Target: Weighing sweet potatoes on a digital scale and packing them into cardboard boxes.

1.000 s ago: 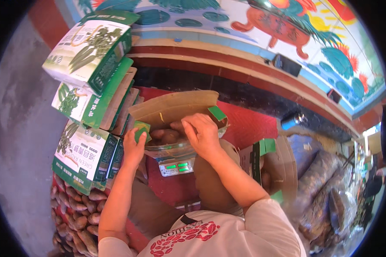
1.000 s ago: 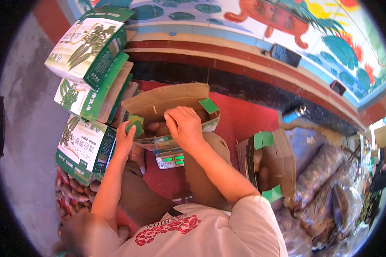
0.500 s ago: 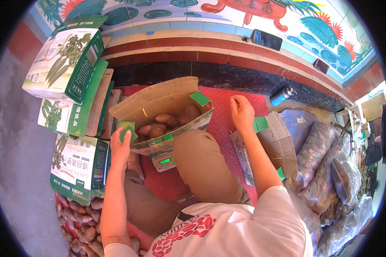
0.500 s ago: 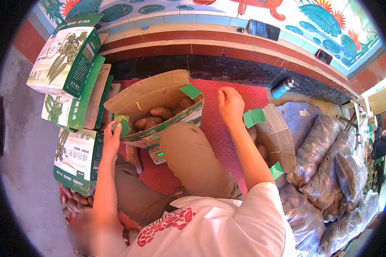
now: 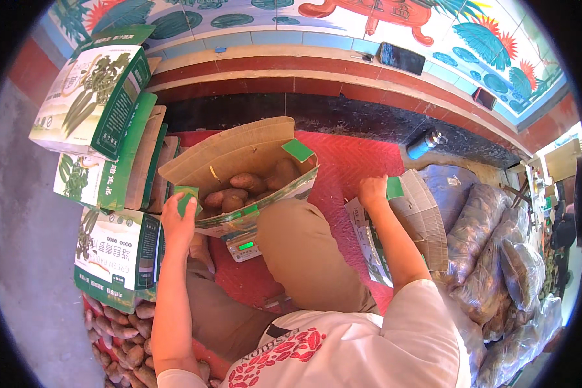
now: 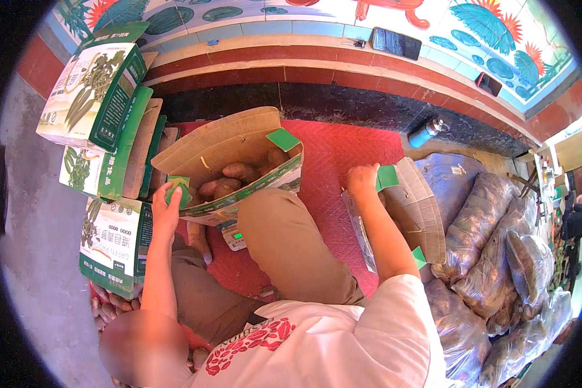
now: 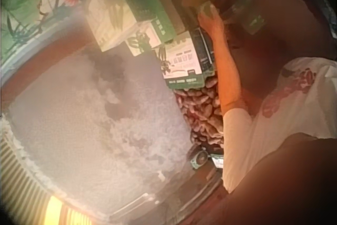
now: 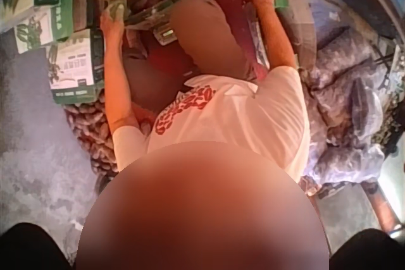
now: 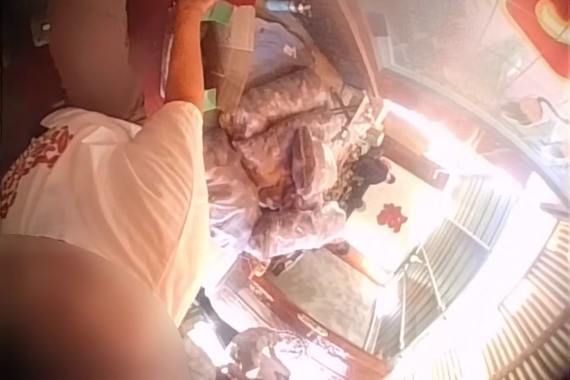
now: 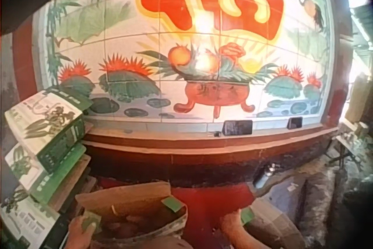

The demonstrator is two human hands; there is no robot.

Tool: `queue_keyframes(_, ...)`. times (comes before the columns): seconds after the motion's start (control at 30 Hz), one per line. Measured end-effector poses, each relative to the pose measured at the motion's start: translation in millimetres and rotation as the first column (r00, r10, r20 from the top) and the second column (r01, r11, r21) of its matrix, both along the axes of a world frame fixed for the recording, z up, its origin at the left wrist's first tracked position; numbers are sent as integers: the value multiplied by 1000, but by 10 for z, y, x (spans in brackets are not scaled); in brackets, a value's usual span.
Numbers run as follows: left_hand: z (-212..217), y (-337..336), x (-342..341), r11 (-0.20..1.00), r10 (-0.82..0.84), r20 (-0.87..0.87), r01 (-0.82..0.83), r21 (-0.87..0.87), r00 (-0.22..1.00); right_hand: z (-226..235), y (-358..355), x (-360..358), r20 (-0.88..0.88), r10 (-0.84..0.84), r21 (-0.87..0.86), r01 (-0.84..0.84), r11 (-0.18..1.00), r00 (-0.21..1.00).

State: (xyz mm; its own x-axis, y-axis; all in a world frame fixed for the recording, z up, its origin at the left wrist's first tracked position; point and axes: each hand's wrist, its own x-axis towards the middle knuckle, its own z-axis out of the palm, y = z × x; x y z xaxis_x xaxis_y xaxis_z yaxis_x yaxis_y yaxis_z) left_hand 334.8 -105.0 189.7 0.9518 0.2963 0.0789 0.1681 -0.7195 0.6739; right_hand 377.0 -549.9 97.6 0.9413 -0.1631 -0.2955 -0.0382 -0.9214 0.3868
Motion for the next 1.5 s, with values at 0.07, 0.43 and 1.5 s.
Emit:
queue_keyframes(0.07,-8,-3,-7,999,-35,29,34,20,999,40,79,16,-61,53,-36,-56,998,997)
queue_keyframes(0.43,35,-170,-40,959,-82,-25,86,270,996,-483,382,246,-281,21,-19,-27,999,959)
queue_keyframes(1.5,365,-374,-185,937,-135,-258,208,282,957,-1136,48,302,-235,-60,-171,20,985,970)
